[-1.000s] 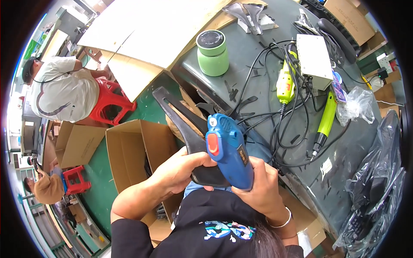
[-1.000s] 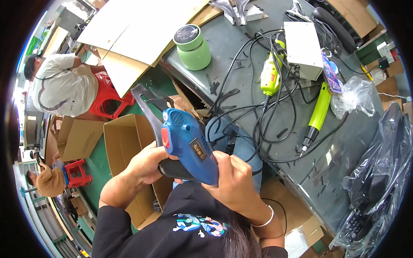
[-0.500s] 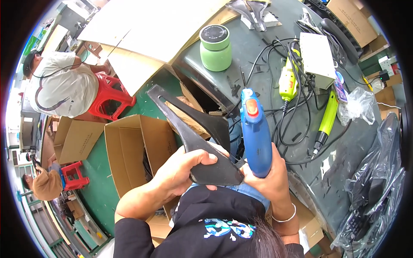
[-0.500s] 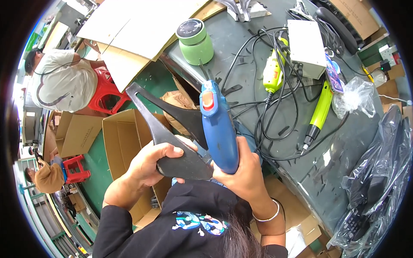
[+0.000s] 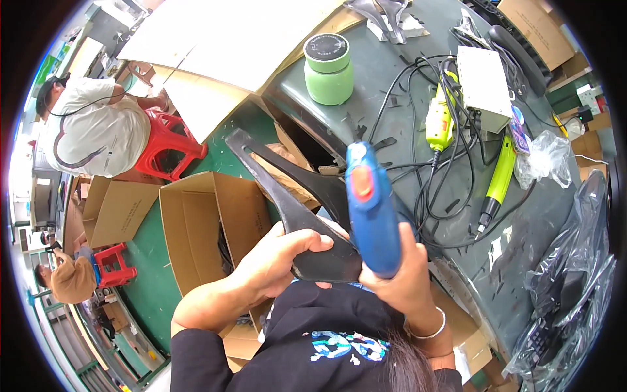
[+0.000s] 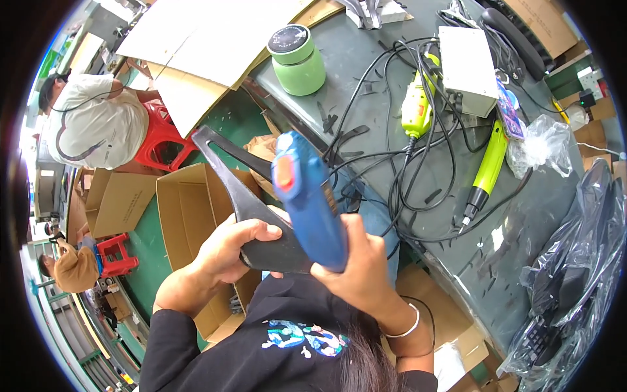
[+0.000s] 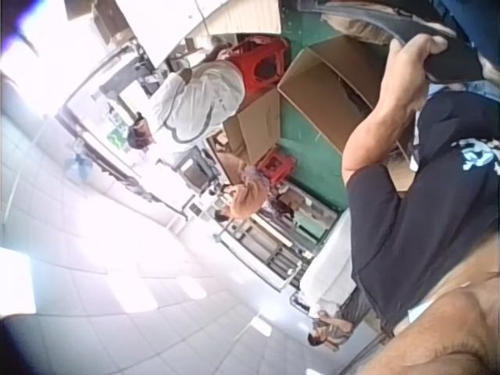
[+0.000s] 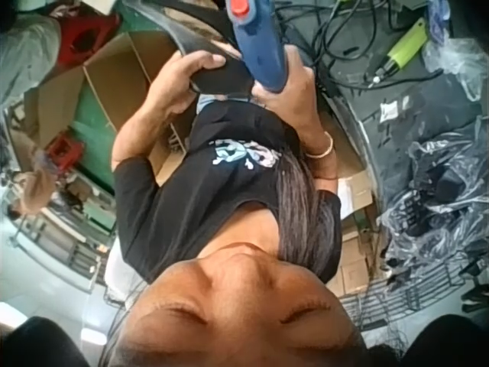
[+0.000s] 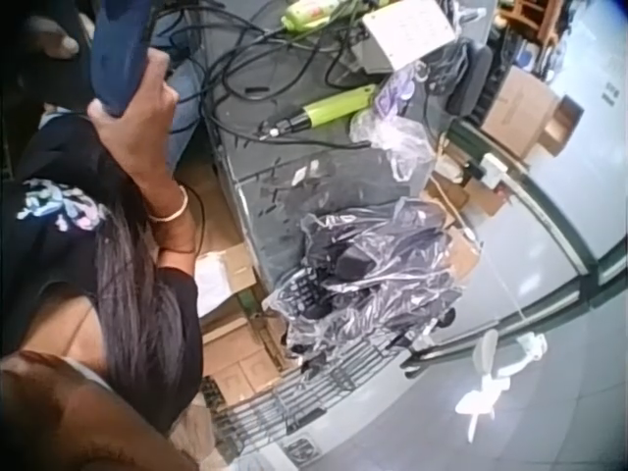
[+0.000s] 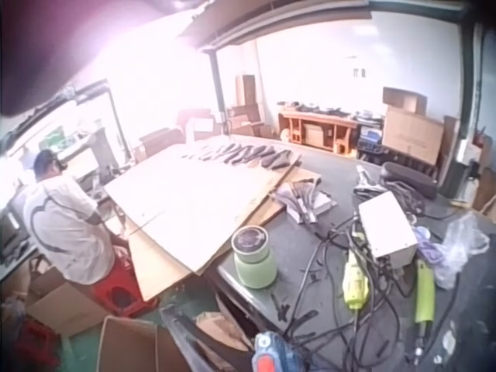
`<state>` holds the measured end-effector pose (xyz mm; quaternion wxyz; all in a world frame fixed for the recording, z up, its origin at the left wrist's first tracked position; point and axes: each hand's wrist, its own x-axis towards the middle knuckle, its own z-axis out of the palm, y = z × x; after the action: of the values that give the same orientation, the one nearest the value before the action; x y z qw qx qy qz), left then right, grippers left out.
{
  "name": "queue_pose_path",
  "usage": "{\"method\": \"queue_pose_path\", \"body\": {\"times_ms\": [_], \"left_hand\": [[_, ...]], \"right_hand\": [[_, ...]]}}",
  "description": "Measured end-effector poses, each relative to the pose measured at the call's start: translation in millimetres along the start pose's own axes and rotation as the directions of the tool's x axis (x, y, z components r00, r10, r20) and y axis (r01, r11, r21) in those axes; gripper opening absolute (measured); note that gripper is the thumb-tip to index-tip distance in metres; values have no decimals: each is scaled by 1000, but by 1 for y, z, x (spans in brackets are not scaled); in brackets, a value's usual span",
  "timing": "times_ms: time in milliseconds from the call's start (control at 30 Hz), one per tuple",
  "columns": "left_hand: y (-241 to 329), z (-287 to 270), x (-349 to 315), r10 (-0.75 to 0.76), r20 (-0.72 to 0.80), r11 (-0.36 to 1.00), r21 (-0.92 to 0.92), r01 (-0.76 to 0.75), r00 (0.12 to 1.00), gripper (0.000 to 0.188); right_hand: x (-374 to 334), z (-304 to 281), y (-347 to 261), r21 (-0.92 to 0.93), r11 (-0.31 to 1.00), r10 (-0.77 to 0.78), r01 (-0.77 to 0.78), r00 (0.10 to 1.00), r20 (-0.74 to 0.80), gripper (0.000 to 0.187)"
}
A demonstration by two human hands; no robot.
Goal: Applying glue to bicycle seat bases and assembling them.
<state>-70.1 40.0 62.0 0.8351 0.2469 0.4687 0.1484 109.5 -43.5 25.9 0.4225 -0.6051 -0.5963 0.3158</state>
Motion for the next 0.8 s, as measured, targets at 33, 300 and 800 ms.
{"method": "queue_pose_path", "body": {"times_ms": [33, 300, 800], "left_hand": [[-1, -2, 0, 0, -3, 1000, -2, 0, 1000, 28], [-4, -3, 5, -10, 12, 1000, -20, 10, 1000, 29], [-10, -6, 5, 112, -51, 984, -132, -117, 992, 31]], "right_hand": [[1, -3, 0, 80, 990, 111, -114, 993, 43, 38], [3, -5, -5, 145, 976, 159, -161, 987, 21, 36], [6, -18, 5, 205, 956, 188, -211, 974, 126, 44]]}}
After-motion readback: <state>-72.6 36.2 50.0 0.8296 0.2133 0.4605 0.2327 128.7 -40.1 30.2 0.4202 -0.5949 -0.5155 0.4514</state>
